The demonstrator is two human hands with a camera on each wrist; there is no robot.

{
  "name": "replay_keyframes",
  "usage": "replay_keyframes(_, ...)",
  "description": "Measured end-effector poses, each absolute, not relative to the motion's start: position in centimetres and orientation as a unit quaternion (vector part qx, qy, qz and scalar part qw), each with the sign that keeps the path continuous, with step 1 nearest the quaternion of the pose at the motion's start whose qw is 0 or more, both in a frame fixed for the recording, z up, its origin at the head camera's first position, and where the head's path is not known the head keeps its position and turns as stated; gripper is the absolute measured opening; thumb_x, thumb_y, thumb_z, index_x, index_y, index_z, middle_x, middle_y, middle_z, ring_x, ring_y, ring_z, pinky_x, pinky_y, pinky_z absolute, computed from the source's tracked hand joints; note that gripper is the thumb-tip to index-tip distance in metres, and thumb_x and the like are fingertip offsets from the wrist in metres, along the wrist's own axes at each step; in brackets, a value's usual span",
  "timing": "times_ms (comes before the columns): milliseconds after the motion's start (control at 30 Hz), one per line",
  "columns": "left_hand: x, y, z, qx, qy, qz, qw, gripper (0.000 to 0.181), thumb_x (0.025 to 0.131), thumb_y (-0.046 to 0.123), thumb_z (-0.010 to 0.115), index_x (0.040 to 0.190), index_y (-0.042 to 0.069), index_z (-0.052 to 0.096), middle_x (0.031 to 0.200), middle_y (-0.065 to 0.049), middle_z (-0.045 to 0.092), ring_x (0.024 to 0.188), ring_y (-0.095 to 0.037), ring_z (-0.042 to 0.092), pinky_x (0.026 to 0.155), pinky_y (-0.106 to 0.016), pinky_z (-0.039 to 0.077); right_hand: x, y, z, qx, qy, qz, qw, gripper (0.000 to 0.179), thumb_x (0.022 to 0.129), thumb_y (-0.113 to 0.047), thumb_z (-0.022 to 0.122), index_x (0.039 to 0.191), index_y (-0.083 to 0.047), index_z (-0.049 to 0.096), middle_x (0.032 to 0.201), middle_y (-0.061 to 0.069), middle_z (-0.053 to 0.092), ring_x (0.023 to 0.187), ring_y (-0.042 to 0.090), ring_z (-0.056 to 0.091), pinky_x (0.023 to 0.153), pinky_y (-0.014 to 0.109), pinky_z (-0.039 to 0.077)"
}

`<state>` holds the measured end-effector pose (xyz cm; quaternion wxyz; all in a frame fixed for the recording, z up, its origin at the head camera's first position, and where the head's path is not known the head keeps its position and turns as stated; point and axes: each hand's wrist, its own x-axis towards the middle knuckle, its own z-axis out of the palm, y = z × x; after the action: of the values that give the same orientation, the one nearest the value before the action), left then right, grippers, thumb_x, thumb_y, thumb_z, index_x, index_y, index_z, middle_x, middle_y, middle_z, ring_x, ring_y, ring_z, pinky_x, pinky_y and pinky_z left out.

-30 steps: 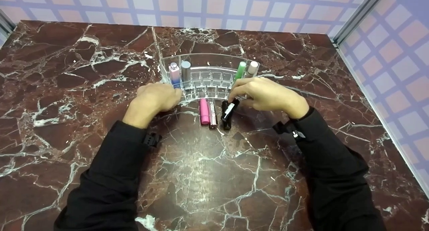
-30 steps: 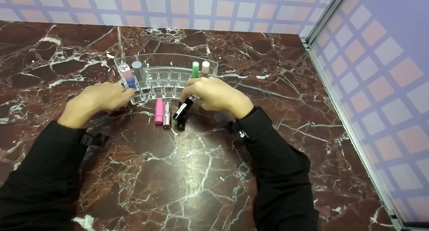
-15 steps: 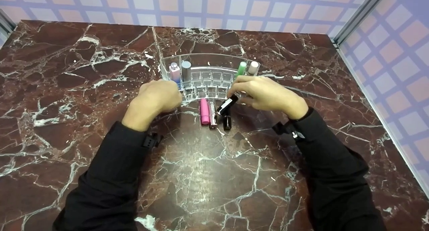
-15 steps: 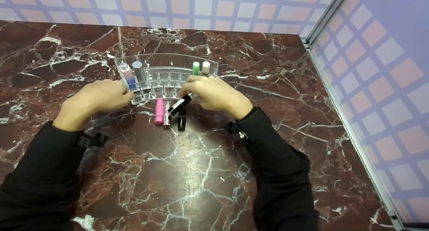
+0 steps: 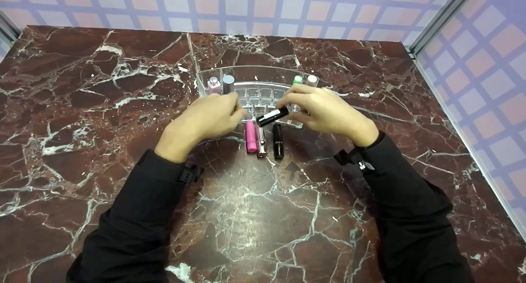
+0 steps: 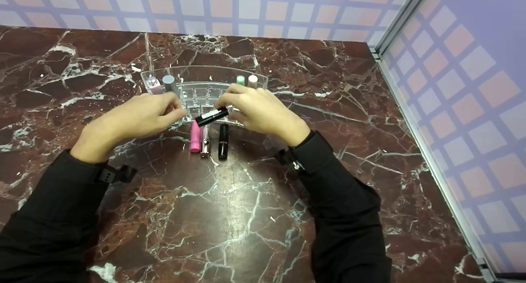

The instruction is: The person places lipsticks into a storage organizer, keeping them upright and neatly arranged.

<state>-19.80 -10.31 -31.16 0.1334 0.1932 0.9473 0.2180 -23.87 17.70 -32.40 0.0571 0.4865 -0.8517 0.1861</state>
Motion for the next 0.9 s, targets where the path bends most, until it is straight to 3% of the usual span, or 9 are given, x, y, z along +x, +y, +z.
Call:
replay_keyframes(100, -19.8, -9.8, -31.3, 0.21, 0.938, 0.243, 0.128, 0.044, 0.109, 0.041, 0.05, 0.133, 0.005, 0.052, 0.085, -0.004, 0.058, 0.063, -0.016, 0.051, 0.061, -0.033, 0.047, -23.8, 17.7, -32.3, 0.481, -0.852, 0.192, 0.076, 0.029, 0.09, -0.005, 0.079, 0.118, -0.01, 0.073, 0.112, 0.004, 0.068, 0.077, 0.018, 0.059, 0.064, 0.032, 0.051)
replay_keyframes(200, -19.9, -9.4, -31.4, 0.229, 0.934, 0.246, 0.119, 0.051, 0.109, 0.045, 0.048, 0.14, 0.004, 0.048, 0.088, -0.005, 0.059, 0.066, -0.018, 0.053, 0.063, -0.034, 0.049, -23.9, 17.8, -32.2, 0.474, -0.855, 0.193, 0.083, 0.029, 0.089, -0.004, 0.079, 0.117, -0.009, 0.073, 0.114, 0.005, 0.068, 0.074, 0.017, 0.059, 0.063, 0.031, 0.05)
replay_keyframes(333, -19.9, -9.0, -31.5, 0.247, 0.929, 0.251, 0.114, 0.05, 0.109, 0.045, 0.047, 0.139, 0.005, 0.05, 0.087, -0.005, 0.061, 0.064, -0.017, 0.054, 0.061, -0.034, 0.05, -23.9, 17.7, -32.2, 0.464, -0.861, 0.19, 0.085, 0.031, 0.09, -0.003, 0.079, 0.119, -0.009, 0.073, 0.114, 0.006, 0.068, 0.071, 0.016, 0.058, 0.064, 0.033, 0.05)
replay_keyframes(633, -19.9, -8.8, -31.7, 0.257, 0.929, 0.248, 0.093, 0.051, 0.103, 0.044, 0.063, 0.137, 0.007, 0.053, 0.098, -0.006, 0.065, 0.076, -0.022, 0.062, 0.067, -0.036, 0.054, -23.9, 17.6, -32.4, 0.462, -0.86, 0.193, 0.1, 0.031, 0.091, -0.004, 0.079, 0.12, -0.01, 0.073, 0.113, 0.005, 0.069, 0.072, 0.016, 0.058, 0.064, 0.031, 0.048)
replay_keyframes(900, -19.9, -8.7, -31.9, 0.256, 0.934, 0.233, 0.084, 0.041, 0.107, 0.038, 0.056, 0.134, 0.007, 0.056, 0.094, -0.003, 0.061, 0.07, -0.017, 0.054, 0.062, -0.033, 0.049, -24.1, 17.5, -32.5, 0.461, -0.86, 0.195, 0.1, 0.031, 0.091, -0.006, 0.079, 0.121, -0.009, 0.073, 0.114, 0.005, 0.069, 0.074, 0.016, 0.061, 0.066, 0.032, 0.053)
